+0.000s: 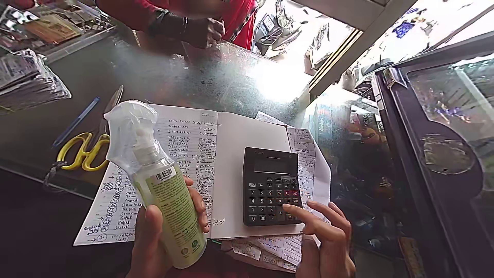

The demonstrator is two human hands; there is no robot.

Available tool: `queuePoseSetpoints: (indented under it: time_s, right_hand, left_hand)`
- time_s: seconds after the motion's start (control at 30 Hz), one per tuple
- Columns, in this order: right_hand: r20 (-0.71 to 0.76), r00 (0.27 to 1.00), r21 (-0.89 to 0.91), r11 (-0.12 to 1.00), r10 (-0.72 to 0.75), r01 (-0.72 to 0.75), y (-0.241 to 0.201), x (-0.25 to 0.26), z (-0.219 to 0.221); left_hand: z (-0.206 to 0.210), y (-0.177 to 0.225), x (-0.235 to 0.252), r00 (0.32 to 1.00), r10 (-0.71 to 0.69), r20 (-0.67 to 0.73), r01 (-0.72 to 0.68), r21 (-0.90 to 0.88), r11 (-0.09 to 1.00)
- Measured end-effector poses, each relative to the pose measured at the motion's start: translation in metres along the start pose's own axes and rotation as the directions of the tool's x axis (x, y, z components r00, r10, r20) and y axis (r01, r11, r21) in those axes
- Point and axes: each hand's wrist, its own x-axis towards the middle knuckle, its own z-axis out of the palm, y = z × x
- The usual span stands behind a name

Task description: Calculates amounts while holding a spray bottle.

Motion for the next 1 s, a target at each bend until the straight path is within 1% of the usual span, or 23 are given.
queuePoseSetpoints:
  time_s: [0.03, 0.07, 0.1, 0.2, 0.23, 0.3, 0.4, 0.47, 0.57, 0.67, 0.73, 0.83, 0.9, 1.0]
  right_hand:
    - [-0.068, 0.998, -0.009, 1.0, -0.009, 0.009, 0.003, -0.001, -0.003]
    - [-0.106, 0.994, -0.037, 0.999, -0.019, 0.015, 0.005, -0.002, -0.005]
    - [-0.102, 0.995, -0.077, 0.997, -0.02, 0.012, 0.007, -0.004, -0.006]
    - [0.051, 0.999, -0.179, 0.984, 0.014, -0.005, 0.006, -0.007, 0.0]
    - [0.081, 0.996, -0.196, 0.981, 0.021, -0.005, 0.006, -0.006, -0.001]
    - [0.045, 0.999, -0.15, 0.989, 0.014, -0.007, 0.008, -0.006, -0.006]
    - [-0.14, 0.989, -0.07, 0.997, -0.048, 0.038, 0.014, -0.008, 0.001]
    - [-0.207, 0.974, -0.061, 0.995, -0.092, 0.081, 0.017, -0.009, 0.007]
    - [-0.213, 0.969, -0.067, 0.991, -0.125, 0.113, 0.019, -0.012, 0.012]
    - [-0.15, 0.98, -0.062, 0.991, -0.129, 0.121, 0.019, -0.013, 0.01]
    - [-0.101, 0.993, -0.081, 0.995, -0.068, 0.06, 0.016, -0.012, 0.009]
    - [-0.028, 0.991, -0.127, 0.983, 0.129, -0.131, 0.008, -0.006, 0.008]
    - [0.064, 0.969, -0.188, 0.957, 0.238, -0.223, 0.002, 0.001, 0.011]
    - [0.187, 0.927, -0.245, 0.93, 0.324, -0.275, -0.007, 0.005, 0.019]
  left_hand:
    - [0.0, 0.0, 0.0, 1.0, 0.0, 0.005, 0.0, -0.001, 1.0]
    - [0.0, 0.0, 0.0, 1.0, -0.001, 0.005, 0.001, -0.003, 1.0]
    - [0.0, 0.0, 0.0, 1.0, -0.003, 0.001, 0.003, -0.005, 1.0]
    - [0.001, 0.0, 0.001, 1.0, -0.008, -0.012, 0.008, 0.006, 1.0]
    - [0.001, 0.0, 0.001, 1.0, -0.008, -0.01, 0.008, 0.017, 1.0]
    - [0.001, 0.0, 0.001, 1.0, -0.002, -0.01, 0.003, 0.03, 1.0]
    - [0.001, 0.0, 0.002, 1.0, 0.005, -0.003, -0.004, 0.025, 1.0]
    - [0.001, 0.0, 0.002, 1.0, 0.008, 0.002, -0.008, 0.022, 1.0]
    - [0.002, 0.0, 0.002, 1.0, 0.003, 0.002, -0.003, 0.025, 1.0]
    - [0.006, 0.001, 0.002, 1.0, 0.008, -0.005, -0.008, 0.036, 0.999]
    - [0.008, 0.001, 0.003, 1.0, 0.005, -0.013, -0.004, 0.034, 0.999]
    - [0.009, 0.001, 0.003, 1.0, -0.004, -0.026, 0.005, 0.025, 1.0]
    - [0.008, 0.001, 0.003, 0.999, -0.011, -0.039, 0.012, 0.024, 1.0]
    - [0.006, 0.001, 0.003, 1.0, -0.018, -0.024, 0.019, 0.031, 0.999]
